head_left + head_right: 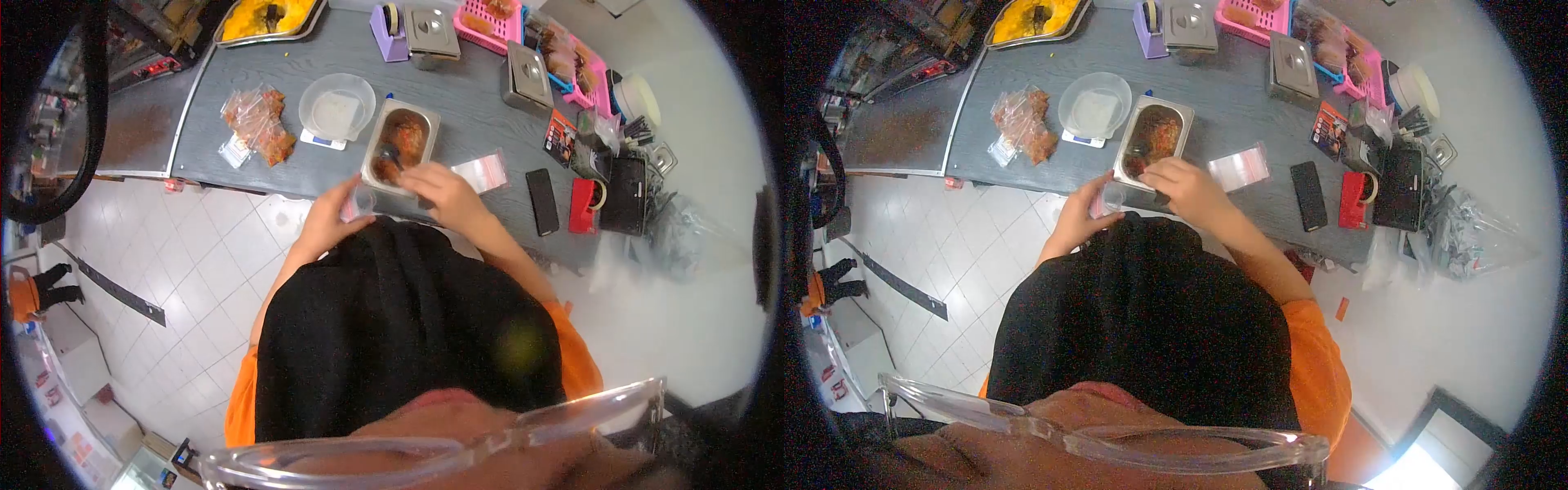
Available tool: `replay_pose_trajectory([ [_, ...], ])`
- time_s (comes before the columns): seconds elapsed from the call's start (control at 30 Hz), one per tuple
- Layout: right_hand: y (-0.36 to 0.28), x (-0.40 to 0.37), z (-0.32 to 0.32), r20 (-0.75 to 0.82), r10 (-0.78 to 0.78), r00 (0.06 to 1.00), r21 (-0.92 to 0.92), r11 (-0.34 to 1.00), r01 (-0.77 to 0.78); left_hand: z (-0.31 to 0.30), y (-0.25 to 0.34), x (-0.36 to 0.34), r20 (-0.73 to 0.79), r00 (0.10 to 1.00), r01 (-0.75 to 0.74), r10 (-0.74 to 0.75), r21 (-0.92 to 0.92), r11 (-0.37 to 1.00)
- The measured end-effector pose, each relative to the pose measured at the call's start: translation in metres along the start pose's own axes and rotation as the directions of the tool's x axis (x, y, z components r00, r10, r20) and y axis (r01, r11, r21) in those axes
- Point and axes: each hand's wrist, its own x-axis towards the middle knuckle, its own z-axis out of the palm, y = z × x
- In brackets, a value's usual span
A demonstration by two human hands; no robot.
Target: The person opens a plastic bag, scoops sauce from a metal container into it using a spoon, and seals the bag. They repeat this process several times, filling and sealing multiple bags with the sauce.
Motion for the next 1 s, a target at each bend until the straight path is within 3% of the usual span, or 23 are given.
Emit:
replay_pose_trajectory([
  [0.23,0.005,-0.011,-0.001,0.182,-0.106,0.978,0.101,0.991,0.088,0.000,0.003,-0.001,0.018,1.000,0.021,-0.021,-0.013,1.000],
  [0.33,0.011,-0.004,-0.008,0.114,-0.016,0.993,0.091,0.996,0.005,0.001,0.002,-0.002,0.018,0.999,0.034,-0.033,-0.024,0.999],
  [0.43,0.027,-0.005,-0.004,0.229,-0.103,0.968,0.248,0.968,0.044,0.002,-0.001,-0.001,0.008,1.000,0.025,-0.025,0.004,1.000],
  [0.53,0.048,-0.009,-0.004,0.336,0.022,0.942,0.202,0.975,-0.094,0.001,0.002,-0.002,0.012,1.000,-0.001,0.001,-0.017,1.000],
  [0.57,0.050,-0.010,-0.002,0.154,0.169,0.973,0.260,0.944,-0.205,0.000,0.003,-0.002,0.018,1.000,0.015,-0.015,-0.012,1.000],
  [0.6,0.050,-0.008,-0.002,-0.022,0.321,0.947,0.335,0.895,-0.295,0.000,0.005,-0.002,0.023,0.999,0.032,-0.032,-0.006,0.999],
  [0.63,0.045,-0.005,0.000,-0.194,0.269,0.944,0.249,0.944,-0.218,0.001,0.005,-0.002,0.022,0.999,0.035,-0.035,-0.007,0.999],
  [0.67,0.037,-0.004,0.005,-0.192,0.269,0.944,0.251,0.943,-0.218,0.001,0.004,-0.002,0.023,0.999,0.032,-0.032,0.003,0.999],
  [0.73,0.021,-0.004,0.017,-0.153,0.516,0.843,0.413,0.808,-0.420,0.000,0.004,-0.002,0.027,0.999,0.029,-0.029,0.019,0.999],
  [0.77,0.023,-0.005,0.027,-0.243,0.369,0.897,0.312,0.905,-0.288,0.000,0.005,-0.002,0.027,0.999,0.030,-0.030,0.016,0.999],
  [0.87,0.043,-0.012,0.043,-0.159,0.301,0.940,0.206,0.942,-0.267,0.001,0.004,-0.002,0.023,1.000,0.021,-0.021,0.019,1.000],
  [1.0,0.054,-0.003,0.039,-0.286,0.458,0.842,0.299,0.877,-0.376,0.002,0.005,-0.003,0.027,0.999,0.035,-0.036,0.023,0.999],
])
